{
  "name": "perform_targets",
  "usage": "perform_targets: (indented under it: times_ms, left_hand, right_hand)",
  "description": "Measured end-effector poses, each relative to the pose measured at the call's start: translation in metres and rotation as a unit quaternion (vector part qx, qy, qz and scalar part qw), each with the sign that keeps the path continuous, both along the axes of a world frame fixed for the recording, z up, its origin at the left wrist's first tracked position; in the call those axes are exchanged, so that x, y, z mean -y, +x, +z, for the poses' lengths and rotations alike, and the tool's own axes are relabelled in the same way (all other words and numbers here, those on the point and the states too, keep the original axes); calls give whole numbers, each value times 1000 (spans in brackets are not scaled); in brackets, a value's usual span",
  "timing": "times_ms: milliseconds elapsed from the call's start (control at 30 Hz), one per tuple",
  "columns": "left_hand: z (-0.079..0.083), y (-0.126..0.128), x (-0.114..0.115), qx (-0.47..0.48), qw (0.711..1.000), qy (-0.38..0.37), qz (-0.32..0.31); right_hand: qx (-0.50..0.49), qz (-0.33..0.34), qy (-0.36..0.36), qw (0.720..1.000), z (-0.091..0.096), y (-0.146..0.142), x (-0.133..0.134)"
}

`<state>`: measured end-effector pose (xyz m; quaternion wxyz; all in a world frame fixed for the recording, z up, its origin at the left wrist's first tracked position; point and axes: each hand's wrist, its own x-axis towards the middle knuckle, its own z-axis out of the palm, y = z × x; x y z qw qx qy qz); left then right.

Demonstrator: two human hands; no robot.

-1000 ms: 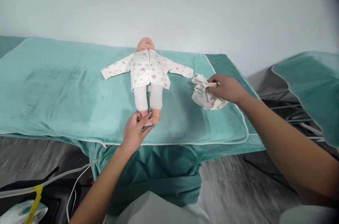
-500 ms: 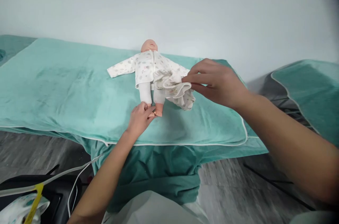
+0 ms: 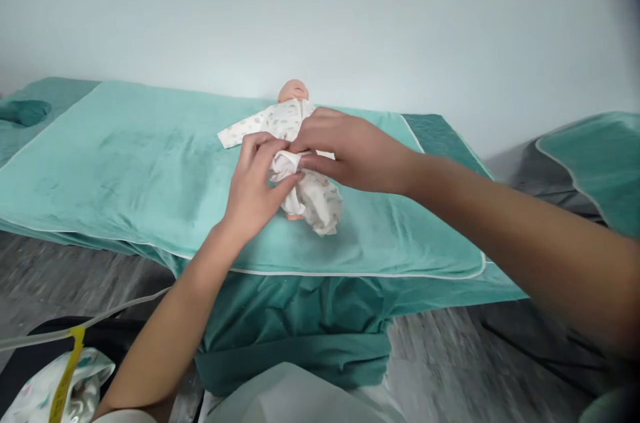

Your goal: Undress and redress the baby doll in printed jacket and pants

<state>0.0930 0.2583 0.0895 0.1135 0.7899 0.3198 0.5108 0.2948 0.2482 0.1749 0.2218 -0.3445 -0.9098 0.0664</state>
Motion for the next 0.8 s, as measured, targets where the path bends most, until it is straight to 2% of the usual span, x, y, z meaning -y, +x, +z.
perform_targets:
  times_ms: [200, 367, 533, 667, 800]
  left_hand:
    - [34, -21, -8, 10, 1000, 7, 0]
    - [56, -47, -23, -48, 998, 38, 25]
    - [66, -61, -46, -101, 993, 49, 32]
    - [69, -48, -47, -132, 991, 21, -11]
    - [83, -37, -27, -118, 983, -68, -127]
  right_hand:
    - [-28, -65, -110, 991, 32, -9, 4]
    - [-6, -81, -110, 991, 42, 8, 3]
    - [-66, -154, -76, 983, 52, 10, 11]
    - [-132, -175, -14, 976, 53, 0, 14]
    - [-198, -205, 19, 958, 51, -2, 12]
